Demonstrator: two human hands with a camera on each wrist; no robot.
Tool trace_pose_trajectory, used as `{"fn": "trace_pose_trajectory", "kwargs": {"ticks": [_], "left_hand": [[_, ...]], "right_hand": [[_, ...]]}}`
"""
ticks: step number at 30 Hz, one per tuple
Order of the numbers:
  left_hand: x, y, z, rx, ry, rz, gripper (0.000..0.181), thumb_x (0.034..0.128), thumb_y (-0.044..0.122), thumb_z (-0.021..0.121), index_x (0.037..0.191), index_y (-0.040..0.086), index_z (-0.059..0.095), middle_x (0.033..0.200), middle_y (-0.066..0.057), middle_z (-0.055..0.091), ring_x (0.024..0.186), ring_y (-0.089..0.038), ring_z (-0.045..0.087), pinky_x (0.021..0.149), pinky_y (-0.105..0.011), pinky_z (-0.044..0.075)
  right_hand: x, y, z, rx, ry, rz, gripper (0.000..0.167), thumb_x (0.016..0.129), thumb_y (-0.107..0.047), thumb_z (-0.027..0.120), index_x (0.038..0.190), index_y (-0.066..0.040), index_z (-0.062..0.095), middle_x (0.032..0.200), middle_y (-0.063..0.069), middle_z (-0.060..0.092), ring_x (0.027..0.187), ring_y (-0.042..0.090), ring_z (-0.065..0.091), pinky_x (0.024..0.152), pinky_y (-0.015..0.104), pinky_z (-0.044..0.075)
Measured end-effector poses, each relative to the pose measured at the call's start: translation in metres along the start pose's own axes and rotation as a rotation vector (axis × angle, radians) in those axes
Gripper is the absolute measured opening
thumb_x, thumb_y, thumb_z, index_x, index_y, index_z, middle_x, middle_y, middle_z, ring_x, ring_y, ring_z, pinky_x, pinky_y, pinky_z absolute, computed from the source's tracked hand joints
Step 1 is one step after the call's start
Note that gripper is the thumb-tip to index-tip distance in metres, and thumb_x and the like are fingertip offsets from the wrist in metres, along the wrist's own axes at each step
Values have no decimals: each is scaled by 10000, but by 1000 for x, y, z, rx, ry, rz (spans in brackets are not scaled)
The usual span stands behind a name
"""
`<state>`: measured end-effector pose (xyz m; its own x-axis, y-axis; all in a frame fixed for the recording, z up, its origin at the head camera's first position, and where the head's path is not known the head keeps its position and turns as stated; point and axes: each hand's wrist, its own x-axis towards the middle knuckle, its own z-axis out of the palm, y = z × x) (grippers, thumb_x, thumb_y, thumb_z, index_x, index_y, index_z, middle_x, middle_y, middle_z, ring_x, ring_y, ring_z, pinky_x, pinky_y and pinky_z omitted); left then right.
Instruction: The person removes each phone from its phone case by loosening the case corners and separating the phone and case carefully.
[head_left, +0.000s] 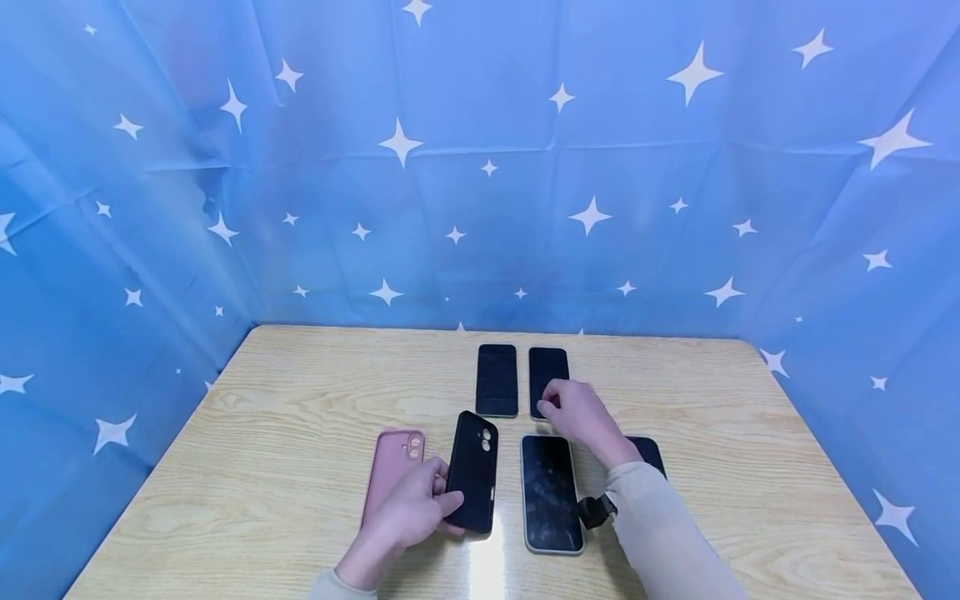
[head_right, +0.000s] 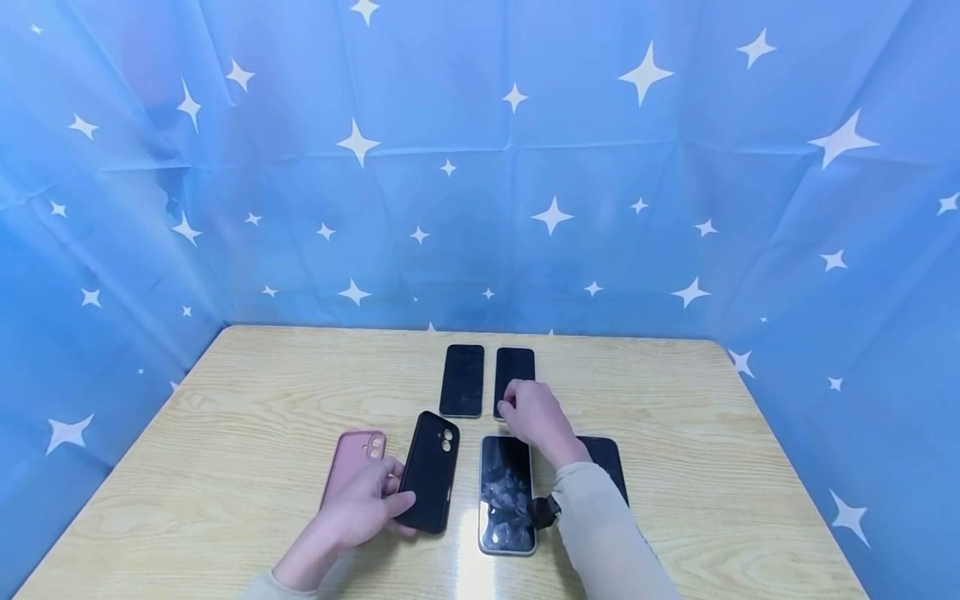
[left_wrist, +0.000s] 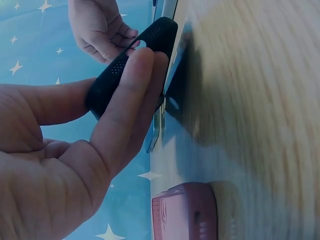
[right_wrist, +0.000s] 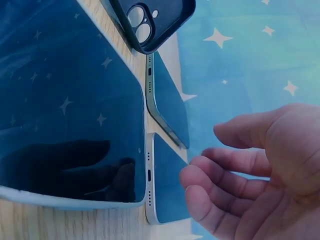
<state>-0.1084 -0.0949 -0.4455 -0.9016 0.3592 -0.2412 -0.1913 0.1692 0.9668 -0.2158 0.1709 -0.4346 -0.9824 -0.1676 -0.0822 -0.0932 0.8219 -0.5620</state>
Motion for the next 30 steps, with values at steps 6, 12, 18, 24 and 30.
{"fn": "trace_pose_trajectory", "kwargs": {"ticks": [6, 12, 18, 24, 30], "left_hand": [[-1, -2, 1, 81, 10, -15, 159, 978, -54, 602, 1083, -119, 502, 880, -181, 636, 728, -363, 745, 671, -368, 656], [-4, 1, 0, 294, 41, -24, 172, 965, 17, 671, 932, 0, 503, 774, -90, 534, 584, -249, 728, 638, -291, 570], [-3, 4, 4, 488, 60, -77, 259, 974, 62, 680, 807, 56, 482, 567, -53, 628, 439, -171, 664, 584, -284, 541], [-2, 6, 8, 680, 113, -131, 189, 978, 94, 647, 827, 14, 567, 437, 11, 579, 361, -131, 590, 632, -314, 556], [0, 5, 14, 725, 142, -153, 205, 956, 50, 626, 782, -52, 590, 386, -8, 525, 303, -154, 553, 454, -287, 544]], "right_hand": [[0, -1, 0, 8, -6, -1, 121, 1022, -144, 624, 1034, -49, 699, 837, 43, 635, 678, 184, 546, 623, 328, 481], [-2, -2, -1, 25, -9, 2, 126, 1023, -145, 623, 1038, -48, 701, 816, 38, 624, 667, 181, 545, 612, 323, 477], [-4, -1, 0, 34, -14, -10, 115, 1017, -146, 632, 1018, -58, 706, 793, 30, 616, 656, 174, 543, 595, 313, 471], [-5, -2, 1, 38, -25, -19, 109, 1011, -144, 638, 1016, -67, 715, 831, 27, 637, 682, 173, 546, 611, 311, 478], [-6, -3, 1, 36, -22, -15, 94, 1010, -139, 645, 1004, -72, 710, 855, 33, 641, 698, 173, 543, 623, 314, 480]]}}
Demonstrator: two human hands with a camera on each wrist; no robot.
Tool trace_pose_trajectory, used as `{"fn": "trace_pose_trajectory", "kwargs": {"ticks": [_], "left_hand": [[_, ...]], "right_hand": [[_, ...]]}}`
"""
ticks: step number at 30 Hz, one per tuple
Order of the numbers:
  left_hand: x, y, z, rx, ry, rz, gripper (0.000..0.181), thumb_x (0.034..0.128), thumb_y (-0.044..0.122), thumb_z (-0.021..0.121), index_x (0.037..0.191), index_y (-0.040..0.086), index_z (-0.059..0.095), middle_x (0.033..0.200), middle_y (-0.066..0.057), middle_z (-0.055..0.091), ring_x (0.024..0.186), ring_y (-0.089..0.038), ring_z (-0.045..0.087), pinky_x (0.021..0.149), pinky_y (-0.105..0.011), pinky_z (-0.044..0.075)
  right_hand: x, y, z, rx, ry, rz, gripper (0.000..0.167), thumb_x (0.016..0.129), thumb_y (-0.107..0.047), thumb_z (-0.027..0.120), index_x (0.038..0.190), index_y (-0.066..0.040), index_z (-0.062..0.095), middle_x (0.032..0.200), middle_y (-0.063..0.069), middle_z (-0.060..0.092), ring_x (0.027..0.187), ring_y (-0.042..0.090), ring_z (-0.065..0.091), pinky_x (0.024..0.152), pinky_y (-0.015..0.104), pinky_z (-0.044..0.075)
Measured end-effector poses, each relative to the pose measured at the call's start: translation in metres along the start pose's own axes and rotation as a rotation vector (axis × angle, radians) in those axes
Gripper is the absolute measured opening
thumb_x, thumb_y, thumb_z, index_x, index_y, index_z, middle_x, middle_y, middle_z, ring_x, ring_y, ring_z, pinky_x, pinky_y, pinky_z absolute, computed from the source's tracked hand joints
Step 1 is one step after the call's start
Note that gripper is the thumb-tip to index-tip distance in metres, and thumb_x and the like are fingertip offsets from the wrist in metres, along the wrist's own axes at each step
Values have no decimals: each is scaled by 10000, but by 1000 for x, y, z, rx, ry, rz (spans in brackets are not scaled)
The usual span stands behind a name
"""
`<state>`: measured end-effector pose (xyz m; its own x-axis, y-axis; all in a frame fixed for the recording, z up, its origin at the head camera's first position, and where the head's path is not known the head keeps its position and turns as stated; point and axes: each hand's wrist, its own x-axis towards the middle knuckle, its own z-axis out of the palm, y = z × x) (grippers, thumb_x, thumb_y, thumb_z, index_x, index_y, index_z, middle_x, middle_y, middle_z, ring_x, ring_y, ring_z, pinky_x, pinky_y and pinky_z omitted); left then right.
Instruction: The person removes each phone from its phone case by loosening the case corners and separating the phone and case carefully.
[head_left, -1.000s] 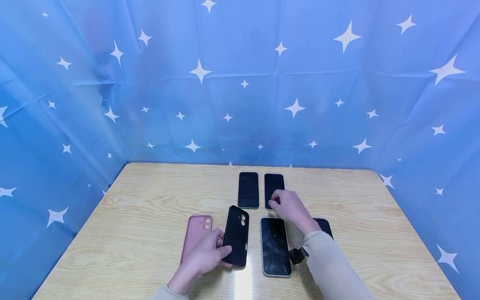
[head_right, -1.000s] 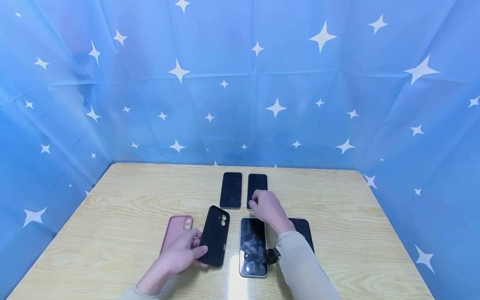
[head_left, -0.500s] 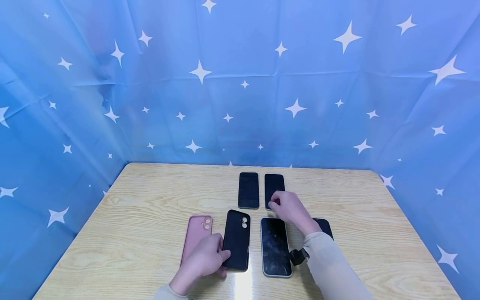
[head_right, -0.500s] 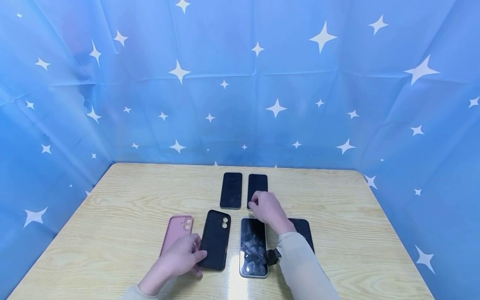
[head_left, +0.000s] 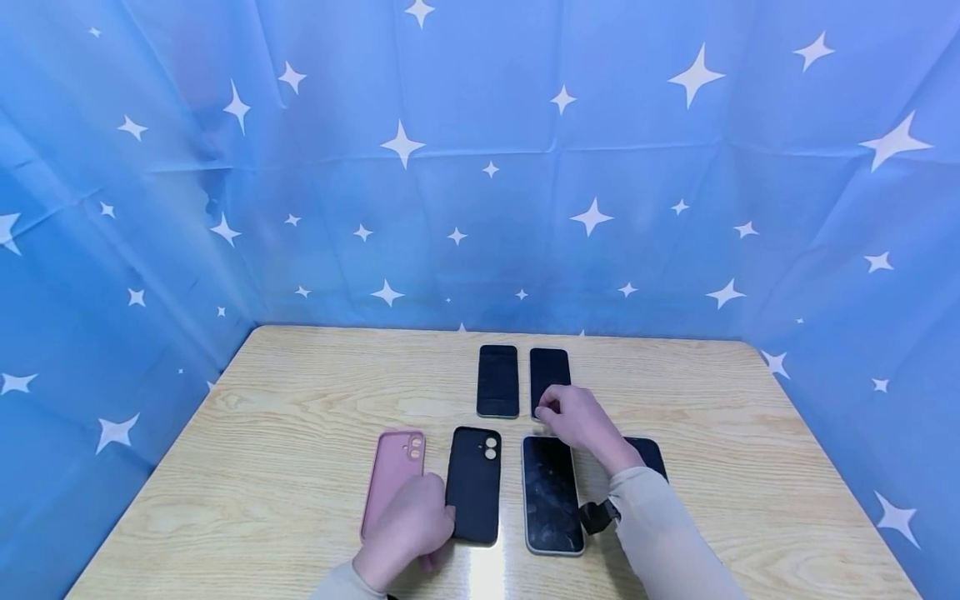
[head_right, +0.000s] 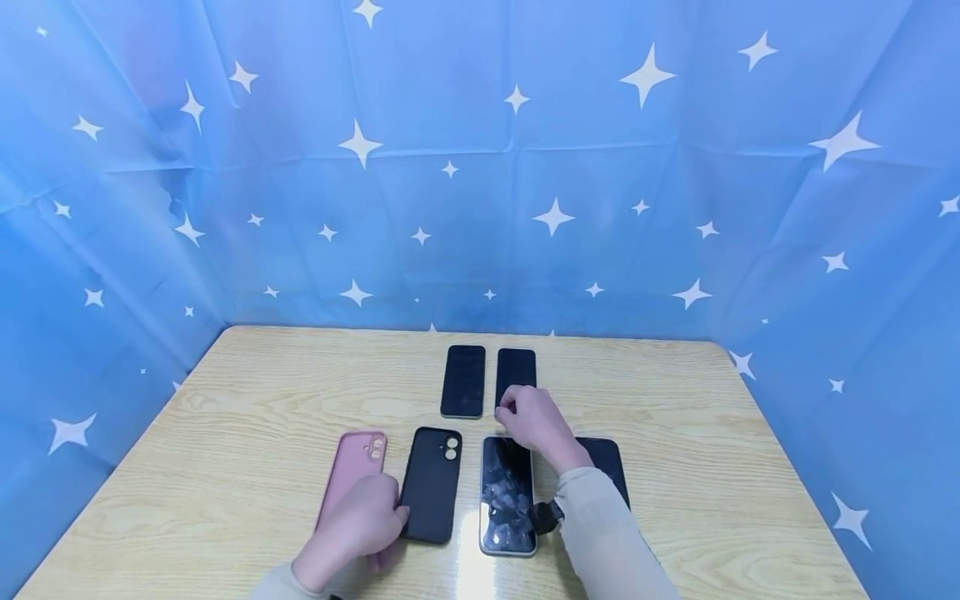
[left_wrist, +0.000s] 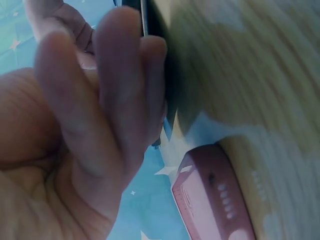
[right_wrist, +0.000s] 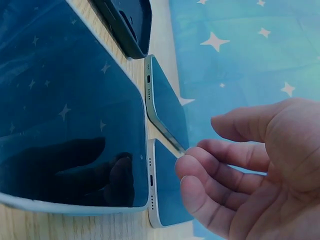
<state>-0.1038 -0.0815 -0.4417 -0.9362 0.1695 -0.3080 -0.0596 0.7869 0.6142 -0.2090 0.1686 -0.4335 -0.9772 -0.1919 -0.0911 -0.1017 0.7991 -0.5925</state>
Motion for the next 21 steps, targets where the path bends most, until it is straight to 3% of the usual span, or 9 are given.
{"fn": "trace_pose_trajectory", "kwargs": {"ticks": [5, 9, 13, 21], "left_hand": [[0, 2, 3, -8, -19, -20, 224, 959, 5, 571, 742, -48, 562, 382, -38, 516, 293, -169, 551, 349, -298, 508], [0, 3, 6, 29, -20, -28, 148, 940, -18, 552, 825, -103, 591, 375, -33, 504, 287, -170, 550, 336, -288, 501], [-1, 2, 8, 54, -25, -19, 145, 922, -31, 552, 791, -80, 587, 353, -15, 492, 283, -163, 544, 329, -284, 494], [-1, 1, 8, 41, -33, -15, 124, 926, -20, 568, 827, -91, 589, 357, -18, 494, 291, -181, 557, 341, -298, 503]], "right_hand": [[-1, 0, -2, -8, -1, 5, 98, 1013, -144, 645, 1013, -73, 713, 873, 38, 648, 711, 179, 547, 634, 319, 486], [-1, 1, -2, -14, -3, 0, 103, 1012, -145, 644, 1021, -70, 715, 882, 39, 655, 721, 180, 550, 636, 322, 493], [-1, 3, -1, -16, 0, -13, 98, 1009, -135, 647, 1014, -66, 716, 871, 35, 656, 715, 176, 549, 628, 325, 491], [-4, 6, -3, -26, -16, -13, 108, 1014, -138, 637, 1015, -68, 718, 861, 29, 653, 717, 171, 553, 649, 340, 503]]}}
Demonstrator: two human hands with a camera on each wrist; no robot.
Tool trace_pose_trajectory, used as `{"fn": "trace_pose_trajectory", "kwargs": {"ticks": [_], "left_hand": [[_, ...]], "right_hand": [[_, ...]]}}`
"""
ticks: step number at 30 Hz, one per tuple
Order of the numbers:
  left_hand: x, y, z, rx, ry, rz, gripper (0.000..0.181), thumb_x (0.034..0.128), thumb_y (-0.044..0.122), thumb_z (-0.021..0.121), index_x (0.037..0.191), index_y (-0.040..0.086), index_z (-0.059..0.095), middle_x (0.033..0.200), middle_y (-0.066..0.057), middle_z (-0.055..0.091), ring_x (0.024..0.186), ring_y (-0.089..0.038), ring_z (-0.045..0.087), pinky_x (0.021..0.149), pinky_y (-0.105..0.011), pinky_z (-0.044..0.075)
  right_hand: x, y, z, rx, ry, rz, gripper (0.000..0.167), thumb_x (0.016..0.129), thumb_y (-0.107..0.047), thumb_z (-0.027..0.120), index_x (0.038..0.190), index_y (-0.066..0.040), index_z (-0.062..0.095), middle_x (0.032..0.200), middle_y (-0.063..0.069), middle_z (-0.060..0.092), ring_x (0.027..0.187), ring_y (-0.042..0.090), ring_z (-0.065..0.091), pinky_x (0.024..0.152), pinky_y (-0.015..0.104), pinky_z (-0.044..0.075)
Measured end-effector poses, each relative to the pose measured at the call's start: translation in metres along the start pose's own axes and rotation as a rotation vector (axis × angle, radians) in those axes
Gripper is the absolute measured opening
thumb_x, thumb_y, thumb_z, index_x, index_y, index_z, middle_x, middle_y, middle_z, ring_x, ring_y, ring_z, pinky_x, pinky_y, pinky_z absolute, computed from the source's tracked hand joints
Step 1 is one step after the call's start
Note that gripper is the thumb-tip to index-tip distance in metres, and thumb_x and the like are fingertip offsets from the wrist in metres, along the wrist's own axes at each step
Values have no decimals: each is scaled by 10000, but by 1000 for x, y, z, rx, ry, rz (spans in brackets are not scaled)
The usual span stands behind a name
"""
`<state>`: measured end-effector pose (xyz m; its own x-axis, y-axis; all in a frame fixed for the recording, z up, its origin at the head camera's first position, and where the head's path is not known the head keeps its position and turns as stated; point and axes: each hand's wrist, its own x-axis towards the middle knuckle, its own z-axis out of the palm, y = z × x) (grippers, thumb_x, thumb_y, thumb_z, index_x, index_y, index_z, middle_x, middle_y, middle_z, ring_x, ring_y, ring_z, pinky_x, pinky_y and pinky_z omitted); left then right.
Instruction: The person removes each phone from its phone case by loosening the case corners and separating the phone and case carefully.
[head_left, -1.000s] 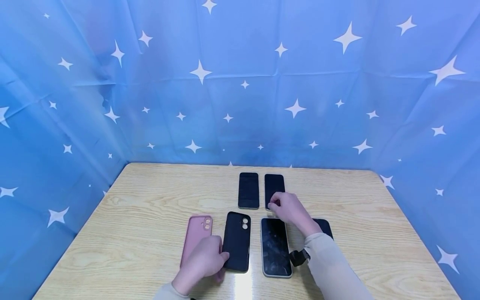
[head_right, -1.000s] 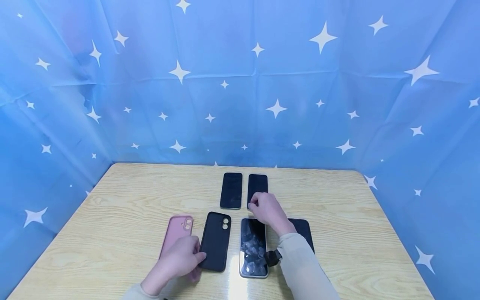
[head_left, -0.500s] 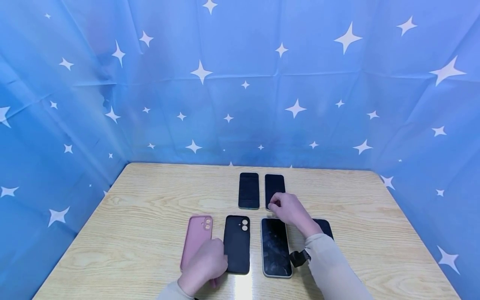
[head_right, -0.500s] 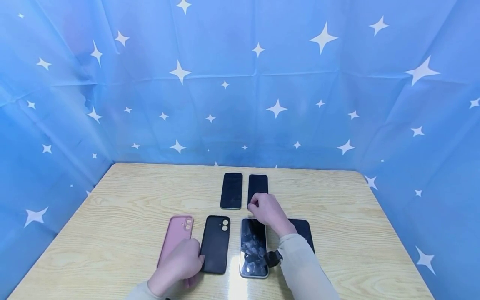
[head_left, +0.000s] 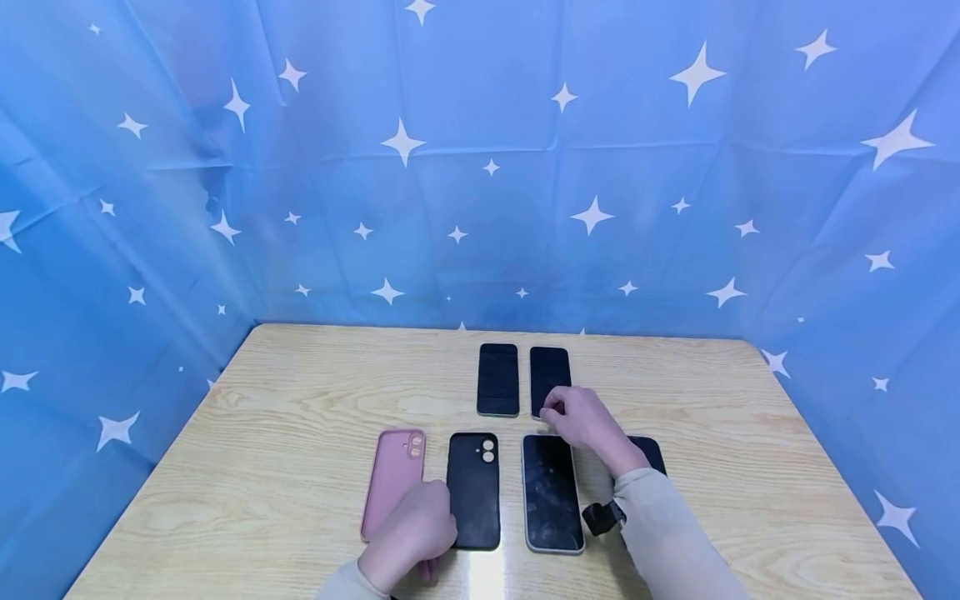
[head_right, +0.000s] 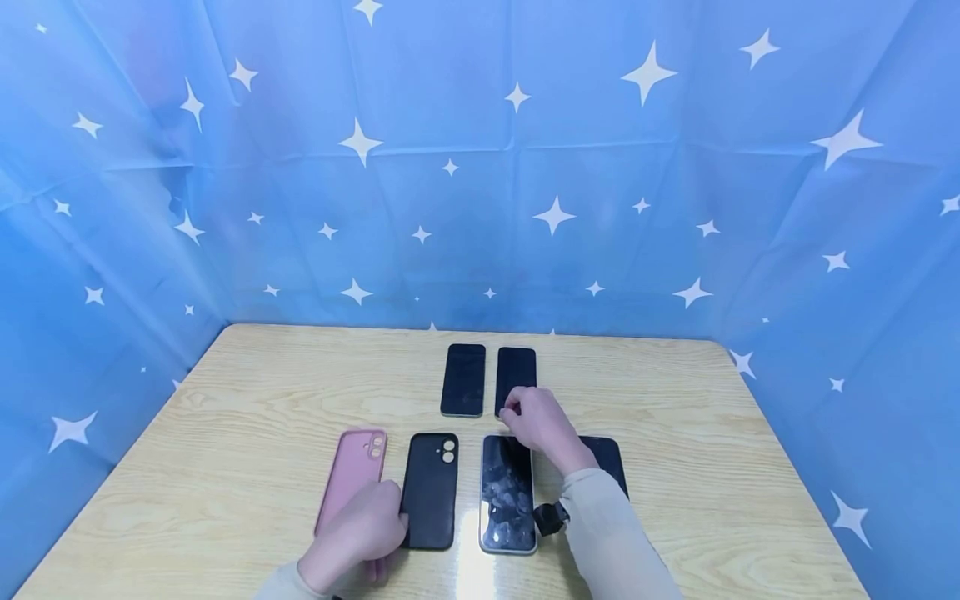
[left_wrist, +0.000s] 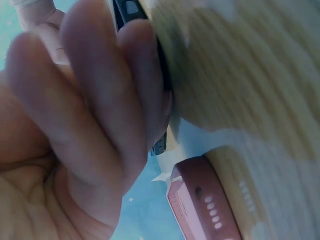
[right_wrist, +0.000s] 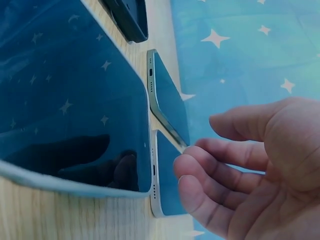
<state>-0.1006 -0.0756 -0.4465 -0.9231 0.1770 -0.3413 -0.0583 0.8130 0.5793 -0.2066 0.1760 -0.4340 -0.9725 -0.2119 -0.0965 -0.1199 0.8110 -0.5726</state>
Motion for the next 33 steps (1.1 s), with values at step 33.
{"fn": "trace_pose_trajectory", "kwargs": {"ticks": [33], "left_hand": [[13, 34, -7, 39, 180, 343, 230, 909, 100, 679, 766, 145, 505, 592, 59, 458, 529, -103, 454, 456, -262, 359]], "right_hand": [[-40, 24, 0, -63, 10, 19, 67, 957, -88, 683, 904, -47, 675, 751, -8, 618, 684, 132, 535, 630, 320, 491]]}}
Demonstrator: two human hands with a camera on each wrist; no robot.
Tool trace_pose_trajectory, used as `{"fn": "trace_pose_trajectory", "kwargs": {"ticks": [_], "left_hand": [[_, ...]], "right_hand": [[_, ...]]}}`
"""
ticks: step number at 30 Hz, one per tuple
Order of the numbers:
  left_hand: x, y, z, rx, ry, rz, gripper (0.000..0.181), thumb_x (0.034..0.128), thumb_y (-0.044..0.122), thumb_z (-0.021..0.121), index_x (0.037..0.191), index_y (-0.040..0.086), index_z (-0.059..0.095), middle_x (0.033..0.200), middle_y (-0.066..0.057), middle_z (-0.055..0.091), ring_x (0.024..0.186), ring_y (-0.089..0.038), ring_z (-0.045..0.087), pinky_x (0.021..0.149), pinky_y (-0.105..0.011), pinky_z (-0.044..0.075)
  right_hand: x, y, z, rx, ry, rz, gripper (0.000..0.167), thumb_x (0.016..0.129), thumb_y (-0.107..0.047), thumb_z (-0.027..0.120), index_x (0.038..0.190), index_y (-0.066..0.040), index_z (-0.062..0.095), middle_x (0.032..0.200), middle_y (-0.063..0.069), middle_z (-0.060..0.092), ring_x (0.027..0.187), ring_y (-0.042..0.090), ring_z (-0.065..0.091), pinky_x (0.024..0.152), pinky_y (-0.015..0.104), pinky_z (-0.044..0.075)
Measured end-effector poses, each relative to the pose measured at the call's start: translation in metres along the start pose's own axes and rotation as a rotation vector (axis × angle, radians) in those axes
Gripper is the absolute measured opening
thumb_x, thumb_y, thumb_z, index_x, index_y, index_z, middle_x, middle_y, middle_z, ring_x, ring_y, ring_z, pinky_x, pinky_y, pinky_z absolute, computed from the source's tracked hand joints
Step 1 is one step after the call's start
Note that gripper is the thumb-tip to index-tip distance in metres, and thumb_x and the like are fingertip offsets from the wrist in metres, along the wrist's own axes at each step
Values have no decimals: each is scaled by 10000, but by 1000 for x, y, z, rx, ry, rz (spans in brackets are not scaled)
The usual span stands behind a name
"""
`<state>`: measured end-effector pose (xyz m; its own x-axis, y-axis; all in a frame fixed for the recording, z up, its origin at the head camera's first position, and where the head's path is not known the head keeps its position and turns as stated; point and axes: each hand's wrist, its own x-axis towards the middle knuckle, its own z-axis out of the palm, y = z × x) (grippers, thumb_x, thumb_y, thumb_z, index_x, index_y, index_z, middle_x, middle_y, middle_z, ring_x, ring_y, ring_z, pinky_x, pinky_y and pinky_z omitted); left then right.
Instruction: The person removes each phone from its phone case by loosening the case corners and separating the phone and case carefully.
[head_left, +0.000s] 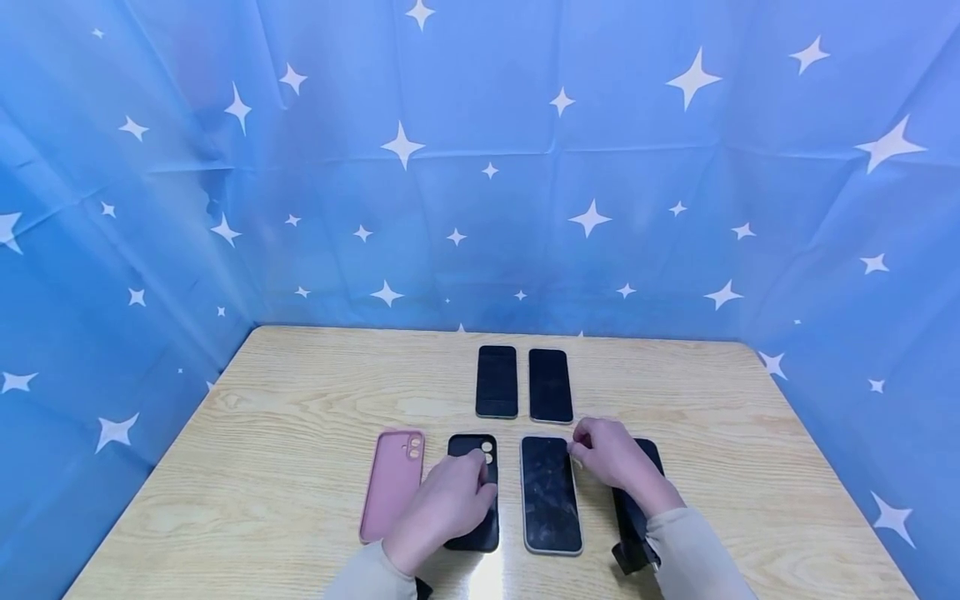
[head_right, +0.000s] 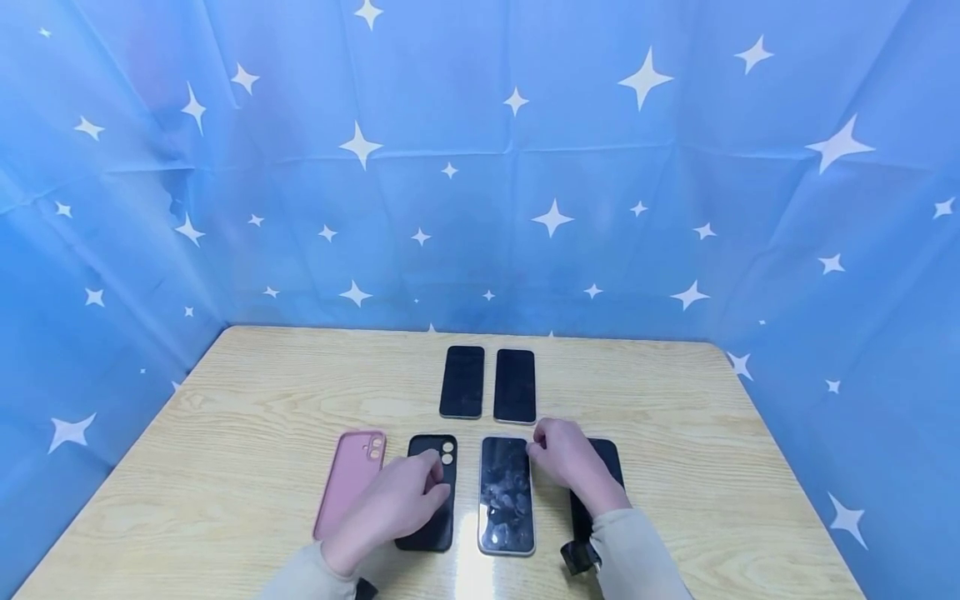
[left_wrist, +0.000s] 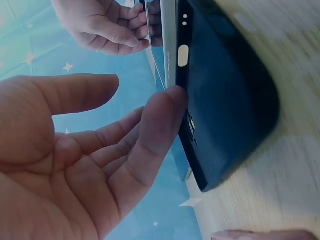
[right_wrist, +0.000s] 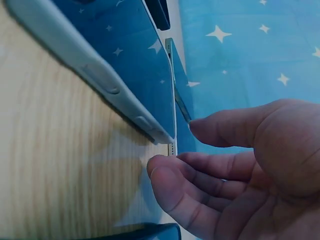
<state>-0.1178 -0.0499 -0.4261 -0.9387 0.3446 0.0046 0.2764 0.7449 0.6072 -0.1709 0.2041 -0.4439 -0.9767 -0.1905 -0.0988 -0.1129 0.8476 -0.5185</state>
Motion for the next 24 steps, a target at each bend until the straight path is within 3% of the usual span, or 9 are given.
{"fn": "trace_pose_trajectory", "kwargs": {"ticks": [6, 12, 17, 24], "left_hand": [[5, 5, 5, 22, -1, 32, 201, 914, 110, 681, 796, 119, 518, 627, 54, 459, 566, -104, 476, 490, -268, 389], [10, 9, 10, -19, -18, 32, 59, 913, 77, 656, 907, 47, 606, 654, 75, 496, 569, -75, 470, 526, -259, 422], [14, 10, 14, -30, -26, 25, 109, 915, 80, 666, 1003, 18, 646, 706, 71, 575, 627, -86, 544, 596, -290, 497], [19, 13, 20, -14, -25, 16, 117, 910, 106, 688, 981, 20, 653, 701, 56, 561, 651, -127, 569, 603, -309, 509]], "right_hand": [[-6, 1, 1, 2, -8, 35, 78, 961, -101, 685, 898, -57, 681, 752, -7, 620, 666, 136, 527, 607, 309, 479], [-12, 0, 1, 30, -15, 56, 96, 979, -105, 677, 895, -60, 680, 681, -8, 599, 606, 133, 535, 568, 299, 457], [-15, -1, 3, 56, -33, 72, 100, 985, -88, 666, 889, -66, 677, 643, -5, 592, 572, 127, 550, 551, 290, 447], [-17, -1, 5, 57, -25, 38, 131, 965, -64, 667, 835, -80, 674, 592, -22, 581, 537, 120, 536, 529, 276, 430]]}}
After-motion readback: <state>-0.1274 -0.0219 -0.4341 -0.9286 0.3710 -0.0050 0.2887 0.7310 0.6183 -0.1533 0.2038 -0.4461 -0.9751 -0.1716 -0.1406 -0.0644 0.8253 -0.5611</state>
